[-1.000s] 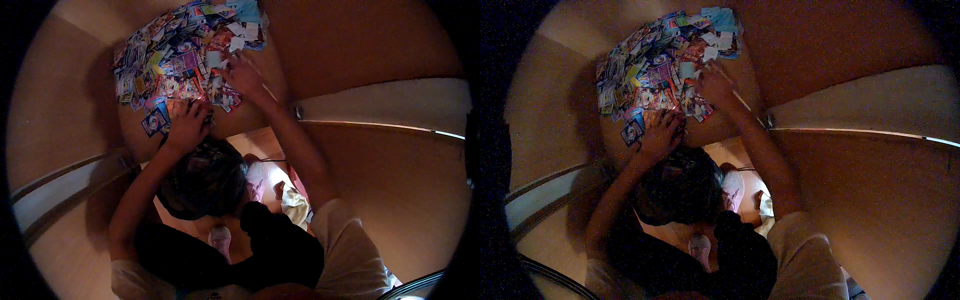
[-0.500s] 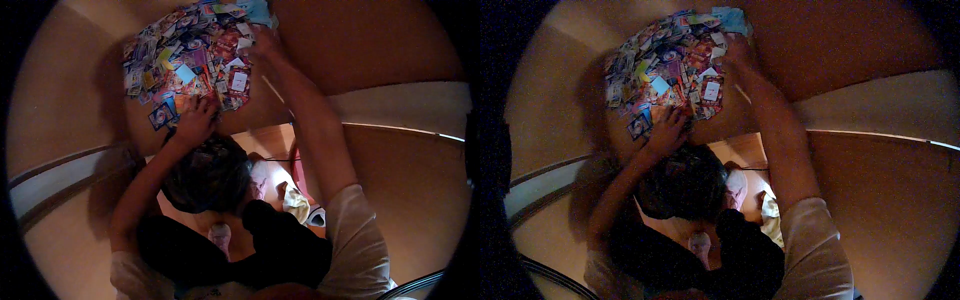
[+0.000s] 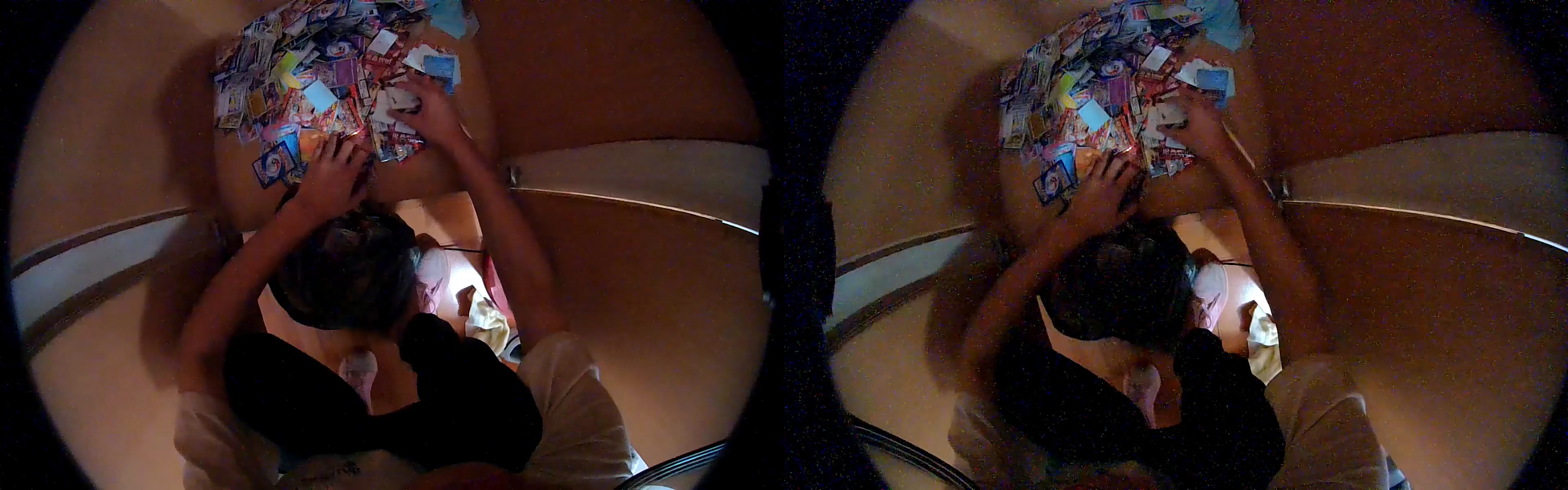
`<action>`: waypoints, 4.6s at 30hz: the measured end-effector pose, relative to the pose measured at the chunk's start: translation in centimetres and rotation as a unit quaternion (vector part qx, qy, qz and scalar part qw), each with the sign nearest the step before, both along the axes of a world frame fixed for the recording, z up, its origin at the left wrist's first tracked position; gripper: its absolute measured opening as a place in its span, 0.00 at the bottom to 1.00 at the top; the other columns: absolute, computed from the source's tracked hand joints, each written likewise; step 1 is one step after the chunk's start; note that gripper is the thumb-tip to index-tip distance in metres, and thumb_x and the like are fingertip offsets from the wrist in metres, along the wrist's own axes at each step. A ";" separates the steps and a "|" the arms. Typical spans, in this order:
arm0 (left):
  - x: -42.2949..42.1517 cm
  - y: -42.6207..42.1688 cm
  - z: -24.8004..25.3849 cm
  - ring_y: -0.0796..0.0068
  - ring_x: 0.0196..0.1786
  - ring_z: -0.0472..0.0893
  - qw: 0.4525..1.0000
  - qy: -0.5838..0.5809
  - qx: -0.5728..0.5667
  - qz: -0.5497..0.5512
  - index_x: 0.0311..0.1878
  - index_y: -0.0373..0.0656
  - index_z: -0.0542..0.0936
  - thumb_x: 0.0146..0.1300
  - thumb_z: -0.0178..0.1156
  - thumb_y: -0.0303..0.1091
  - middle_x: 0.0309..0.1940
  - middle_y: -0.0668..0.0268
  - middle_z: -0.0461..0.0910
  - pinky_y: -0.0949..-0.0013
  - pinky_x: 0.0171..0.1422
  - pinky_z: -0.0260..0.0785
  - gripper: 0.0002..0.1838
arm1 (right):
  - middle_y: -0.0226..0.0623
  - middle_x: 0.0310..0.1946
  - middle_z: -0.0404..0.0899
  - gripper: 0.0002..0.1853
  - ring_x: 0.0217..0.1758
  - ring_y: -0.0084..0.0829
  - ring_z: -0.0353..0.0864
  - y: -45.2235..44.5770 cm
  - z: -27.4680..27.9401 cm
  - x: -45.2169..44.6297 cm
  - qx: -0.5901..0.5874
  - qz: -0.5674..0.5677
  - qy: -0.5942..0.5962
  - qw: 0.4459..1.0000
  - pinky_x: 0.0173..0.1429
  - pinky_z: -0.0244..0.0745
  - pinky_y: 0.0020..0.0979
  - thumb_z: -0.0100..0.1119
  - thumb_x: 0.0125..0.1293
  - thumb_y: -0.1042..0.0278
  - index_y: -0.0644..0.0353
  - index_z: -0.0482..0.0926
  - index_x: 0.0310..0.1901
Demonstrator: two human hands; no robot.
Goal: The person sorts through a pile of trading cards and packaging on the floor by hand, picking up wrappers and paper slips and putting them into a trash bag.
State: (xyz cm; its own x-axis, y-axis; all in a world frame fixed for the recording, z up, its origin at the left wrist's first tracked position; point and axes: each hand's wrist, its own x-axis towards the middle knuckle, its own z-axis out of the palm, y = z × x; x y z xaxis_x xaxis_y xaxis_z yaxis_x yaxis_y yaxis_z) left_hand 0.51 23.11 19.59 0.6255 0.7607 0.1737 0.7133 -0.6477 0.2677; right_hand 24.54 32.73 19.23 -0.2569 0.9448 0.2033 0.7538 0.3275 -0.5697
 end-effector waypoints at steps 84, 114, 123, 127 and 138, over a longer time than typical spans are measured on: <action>2.5 0.7 16.8 0.50 0.39 0.84 0.608 -0.555 -0.568 0.017 0.55 0.29 0.72 0.70 0.46 0.41 0.42 0.47 0.80 0.62 0.44 0.81 0.22 | 0.37 0.37 0.82 0.13 0.39 0.21 0.79 -7.5 19.0 -3.2 0.026 0.121 0.239 0.963 0.40 0.75 0.22 0.55 0.68 0.73 0.61 0.76 0.53; 3.2 0.6 15.1 0.54 0.38 0.85 0.620 -0.560 -0.549 0.025 0.54 0.26 0.71 0.67 0.49 0.38 0.42 0.47 0.80 0.64 0.43 0.80 0.22 | 0.32 0.36 0.82 0.11 0.37 0.16 0.78 -8.6 16.4 -1.7 -0.103 0.072 0.384 0.915 0.38 0.74 0.20 0.55 0.69 0.71 0.66 0.76 0.49; 3.3 0.1 15.1 0.56 0.39 0.85 0.622 -0.563 -0.543 0.027 0.52 0.26 0.72 0.68 0.48 0.33 0.42 0.49 0.80 0.65 0.44 0.80 0.18 | 0.31 0.38 0.82 0.11 0.40 0.15 0.78 -8.8 15.3 -1.9 -0.056 0.086 0.403 0.909 0.42 0.74 0.19 0.54 0.70 0.70 0.66 0.76 0.50; 3.2 0.1 15.2 0.56 0.39 0.85 0.629 -0.557 -0.541 0.032 0.52 0.25 0.72 0.68 0.49 0.33 0.41 0.48 0.80 0.65 0.44 0.80 0.18 | 0.31 0.39 0.82 0.12 0.40 0.16 0.77 -8.9 15.6 -2.1 -0.079 0.084 0.407 0.906 0.43 0.73 0.19 0.53 0.71 0.70 0.66 0.76 0.51; 2.9 0.6 16.0 0.56 0.40 0.85 0.627 -0.579 -0.519 0.034 0.53 0.25 0.72 0.68 0.49 0.33 0.42 0.48 0.81 0.65 0.44 0.80 0.19 | 0.31 0.37 0.80 0.12 0.42 0.16 0.74 -9.0 17.7 -3.1 -0.097 -0.002 0.456 0.885 0.47 0.70 0.19 0.57 0.69 0.69 0.63 0.77 0.51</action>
State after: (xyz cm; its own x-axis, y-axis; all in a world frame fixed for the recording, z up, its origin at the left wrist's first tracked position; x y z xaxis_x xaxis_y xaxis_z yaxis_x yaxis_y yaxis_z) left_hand 3.38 23.67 35.64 0.4971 0.8579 -0.1297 -0.3329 0.3266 0.8846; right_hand 21.47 23.71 36.94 -0.0660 0.9854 0.1572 -0.0473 0.1543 -0.9869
